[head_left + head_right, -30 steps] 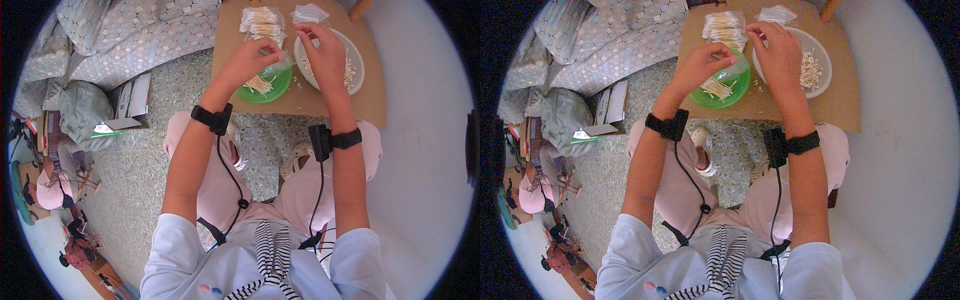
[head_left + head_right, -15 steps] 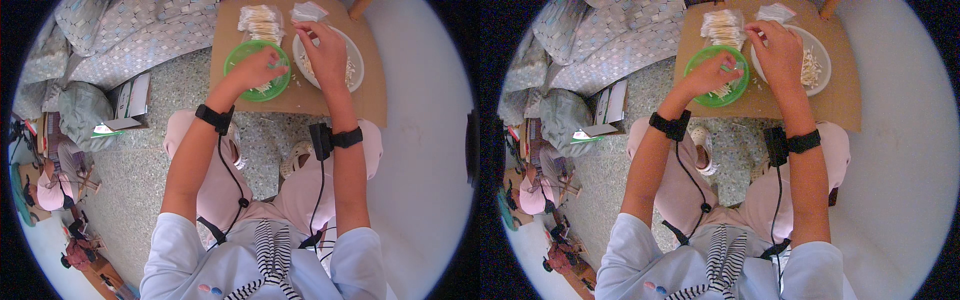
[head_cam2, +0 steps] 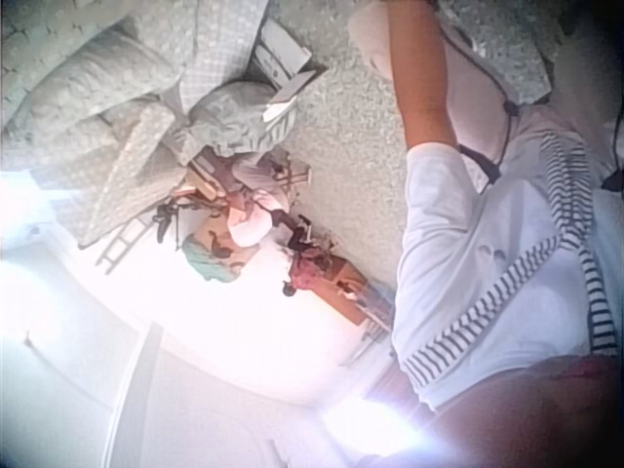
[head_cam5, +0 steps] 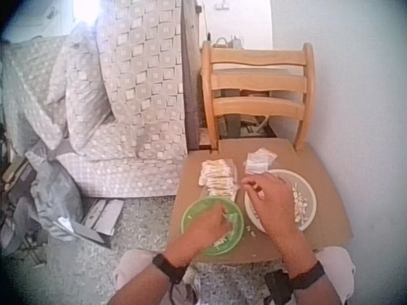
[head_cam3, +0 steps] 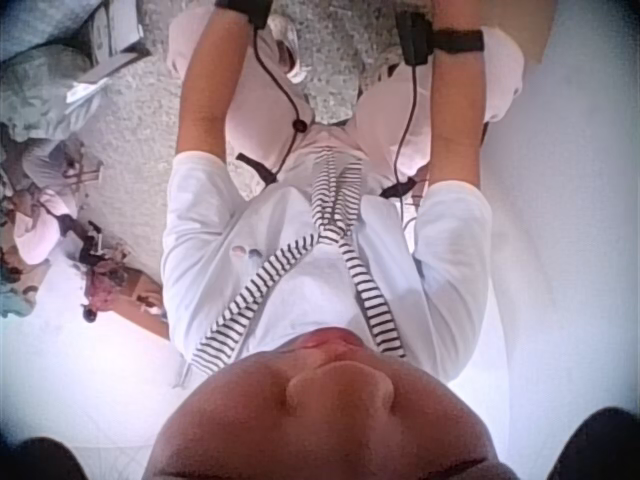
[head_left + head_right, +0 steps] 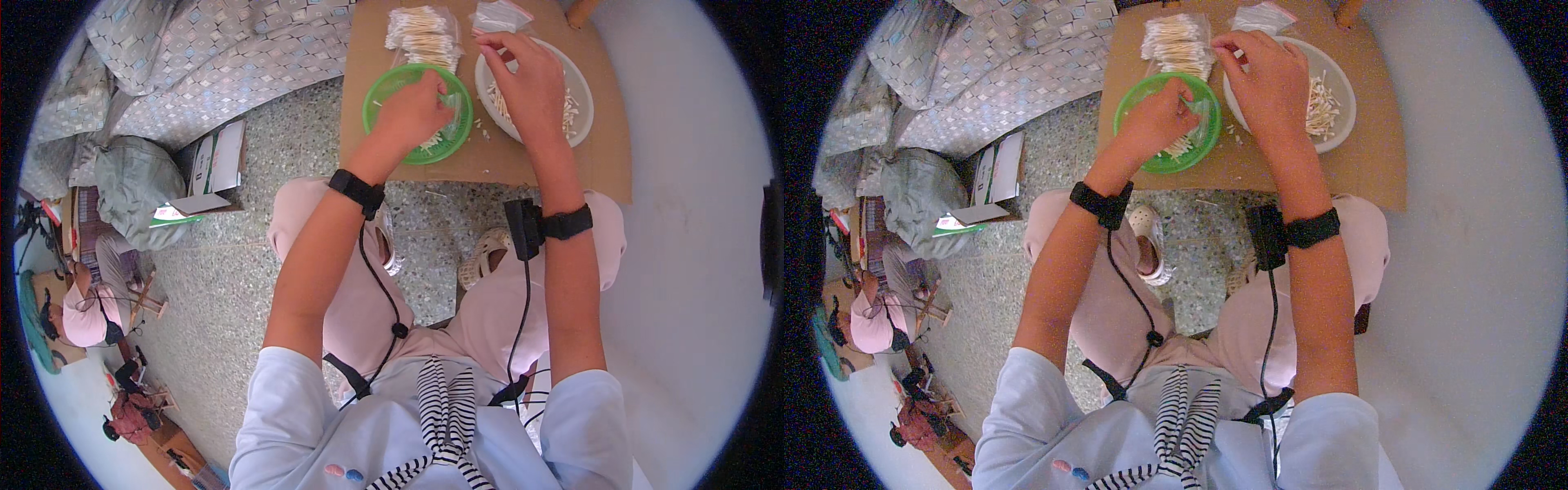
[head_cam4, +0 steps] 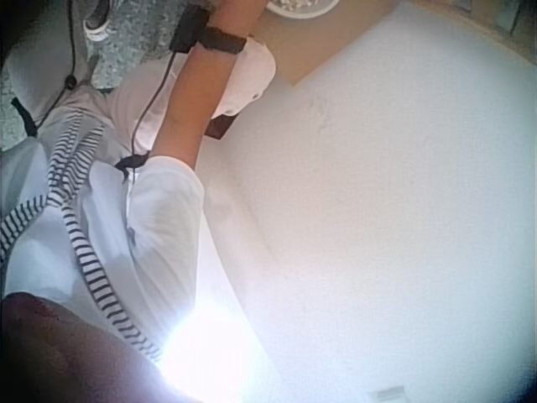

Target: Packaging small white hygiene or medical components into small clear plastic bags.

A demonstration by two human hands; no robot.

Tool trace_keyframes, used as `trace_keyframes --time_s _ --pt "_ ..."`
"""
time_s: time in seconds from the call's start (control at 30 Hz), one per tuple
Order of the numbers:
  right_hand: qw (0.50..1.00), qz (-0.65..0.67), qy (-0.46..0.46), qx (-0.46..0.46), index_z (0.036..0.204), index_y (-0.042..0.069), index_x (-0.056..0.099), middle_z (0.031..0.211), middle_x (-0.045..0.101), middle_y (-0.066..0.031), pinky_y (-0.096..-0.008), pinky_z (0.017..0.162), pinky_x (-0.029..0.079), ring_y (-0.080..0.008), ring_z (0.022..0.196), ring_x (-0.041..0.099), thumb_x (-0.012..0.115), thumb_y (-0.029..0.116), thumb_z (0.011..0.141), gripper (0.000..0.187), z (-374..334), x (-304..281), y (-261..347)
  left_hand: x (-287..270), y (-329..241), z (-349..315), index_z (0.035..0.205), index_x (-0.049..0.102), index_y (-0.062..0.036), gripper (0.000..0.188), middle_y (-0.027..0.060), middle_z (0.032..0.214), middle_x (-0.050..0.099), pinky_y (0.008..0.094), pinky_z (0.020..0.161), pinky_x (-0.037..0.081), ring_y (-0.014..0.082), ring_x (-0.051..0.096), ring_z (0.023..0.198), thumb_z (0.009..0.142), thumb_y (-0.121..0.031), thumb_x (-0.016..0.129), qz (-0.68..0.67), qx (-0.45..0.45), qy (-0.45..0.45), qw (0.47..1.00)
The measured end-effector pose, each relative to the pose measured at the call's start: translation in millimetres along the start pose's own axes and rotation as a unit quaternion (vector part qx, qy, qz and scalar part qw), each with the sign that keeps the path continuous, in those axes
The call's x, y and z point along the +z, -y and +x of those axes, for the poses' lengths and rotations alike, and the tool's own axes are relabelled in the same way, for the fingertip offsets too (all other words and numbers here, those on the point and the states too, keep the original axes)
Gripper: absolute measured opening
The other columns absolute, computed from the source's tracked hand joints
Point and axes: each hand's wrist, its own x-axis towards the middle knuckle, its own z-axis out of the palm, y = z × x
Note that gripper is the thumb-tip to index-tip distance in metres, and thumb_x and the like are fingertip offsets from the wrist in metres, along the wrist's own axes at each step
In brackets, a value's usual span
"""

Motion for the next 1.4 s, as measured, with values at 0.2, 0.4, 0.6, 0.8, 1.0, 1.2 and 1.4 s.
trace_keyframes --time_s 0.2,0.4,0.6,0.8,1.0,1.2,1.4 --pt "1.000 0.004 0.007 -0.001 0.091 0.013 0.068 0.086 0.067 -0.0031 -0.0373 0.080 0.041 -0.0195 0.070 0.062 0.062 0.024 0.084 0.014 0.6 -0.8 2.9 2.0 16.9 12.3 0.106 0.048 -0.0074 0.025 0.0113 0.091 0.066 0.0340 0.073 0.050 0.0234 0.064 0.082 0.086 -0.015 0.062 -0.092 0.096 -0.052 0.990" --pt "1.000 0.007 0.007 0.007 0.092 0.013 0.068 0.087 0.067 -0.0033 -0.0384 0.082 0.041 -0.0202 0.072 0.063 0.062 0.024 0.085 0.014 -2.1 -1.5 1.8 3.1 19.2 11.4 0.110 0.045 -0.0075 0.023 0.0095 0.095 0.065 0.0301 0.074 0.051 0.0179 0.063 0.086 0.089 -0.009 0.055 -0.378 -0.017 0.122 0.918" --pt "1.000 -0.002 0.007 0.004 0.093 0.015 0.068 0.087 0.066 -0.0031 -0.0442 0.090 0.039 -0.0212 0.074 0.063 0.062 0.025 0.085 0.014 -1.8 1.8 1.8 10.0 22.2 8.7 0.110 0.046 -0.0083 0.023 0.0093 0.090 0.065 0.0314 0.075 0.050 0.0175 0.062 0.084 0.089 -0.009 0.054 -0.244 0.023 0.064 0.967" --pt "1.000 -0.013 0.005 -0.007 0.094 0.015 0.067 0.087 0.066 -0.0033 -0.0442 0.091 0.038 -0.0213 0.074 0.063 0.062 0.026 0.086 0.015 -2.0 2.1 1.8 5.7 17.0 5.0 0.099 0.053 -0.0045 0.020 0.0152 0.088 0.064 0.0391 0.072 0.047 0.0284 0.063 0.083 0.089 -0.021 0.055 -0.060 0.023 -0.020 0.998" --pt "1.000 -0.008 0.006 -0.006 0.095 0.015 0.066 0.087 0.066 -0.0028 -0.0446 0.091 0.038 -0.0208 0.074 0.063 0.061 0.027 0.086 0.015 -2.3 2.3 1.0 -4.4 8.5 3.4 0.104 0.055 -0.0031 0.029 0.0210 0.094 0.064 0.0451 0.076 0.047 0.0397 0.061 0.088 0.093 -0.029 0.049 -0.012 -0.016 -0.049 0.999" --pt "1.000 -0.005 0.002 -0.004 0.094 0.014 0.066 0.087 0.066 -0.0025 -0.0456 0.093 0.036 -0.0204 0.074 0.063 0.061 0.027 0.086 0.016 -1.1 2.1 2.5 -7.9 2.9 0.0 0.107 0.054 -0.0018 0.036 0.0234 0.096 0.064 0.0462 0.077 0.047 0.0420 0.061 0.090 0.096 -0.035 0.046 -0.016 0.008 -0.080 0.997" --pt "0.988 0.133 -0.008 0.083 0.095 0.009 0.069 0.089 0.069 -0.0064 -0.0344 0.078 0.049 -0.0183 0.075 0.066 0.067 0.019 0.083 0.016 3.7 -0.4 14.9 -16.8 -7.0 3.2 0.114 0.055 -0.0041 0.035 0.0141 0.102 0.064 0.0374 0.074 0.049 0.0272 0.063 0.083 0.092 -0.031 0.058 -0.098 0.088 -0.164 0.978"
